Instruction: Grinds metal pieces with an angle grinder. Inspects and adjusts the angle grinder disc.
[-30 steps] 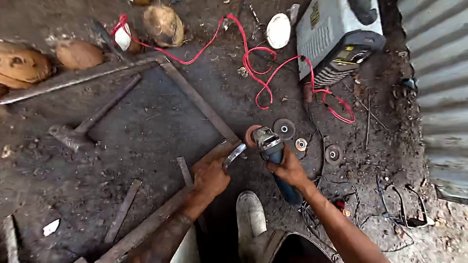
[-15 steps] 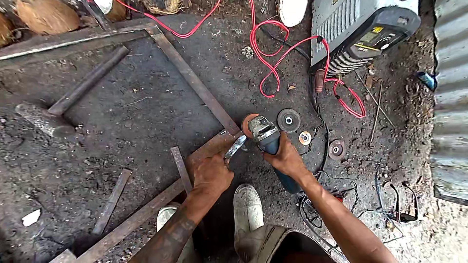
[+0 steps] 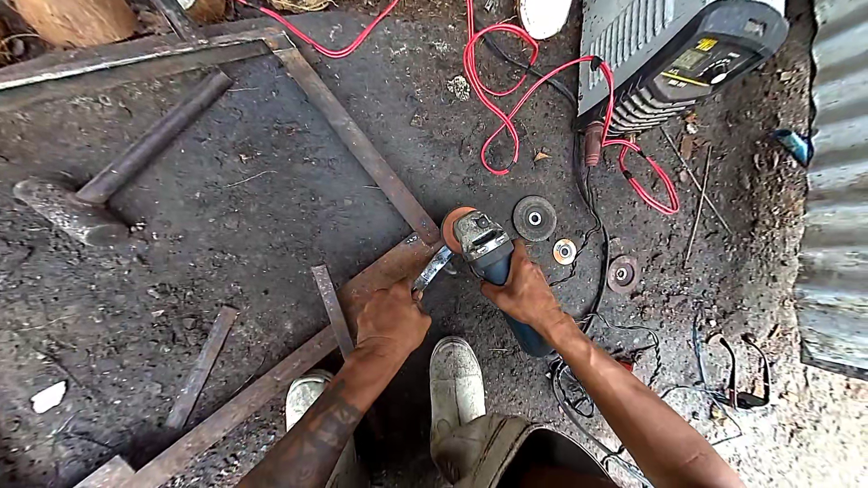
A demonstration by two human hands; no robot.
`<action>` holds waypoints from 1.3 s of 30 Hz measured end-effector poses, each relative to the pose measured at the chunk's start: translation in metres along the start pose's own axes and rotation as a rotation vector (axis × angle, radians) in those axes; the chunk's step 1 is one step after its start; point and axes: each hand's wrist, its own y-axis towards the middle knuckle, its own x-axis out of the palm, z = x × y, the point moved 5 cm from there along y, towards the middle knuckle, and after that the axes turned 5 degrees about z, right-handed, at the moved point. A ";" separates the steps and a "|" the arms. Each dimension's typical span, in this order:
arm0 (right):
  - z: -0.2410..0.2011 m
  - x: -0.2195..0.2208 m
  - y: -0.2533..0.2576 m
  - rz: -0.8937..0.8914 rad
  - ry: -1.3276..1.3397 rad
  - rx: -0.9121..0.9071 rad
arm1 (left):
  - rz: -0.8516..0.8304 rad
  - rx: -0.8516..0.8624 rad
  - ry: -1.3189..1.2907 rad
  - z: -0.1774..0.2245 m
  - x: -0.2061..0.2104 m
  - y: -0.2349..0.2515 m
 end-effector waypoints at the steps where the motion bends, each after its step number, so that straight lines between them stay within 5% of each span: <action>1: -0.001 0.001 -0.001 -0.007 -0.004 -0.008 | 0.002 0.000 -0.008 0.000 0.001 0.000; 39: -0.025 -0.006 0.013 -0.059 -0.105 -0.036 | -0.008 -0.006 -0.092 -0.009 0.012 0.004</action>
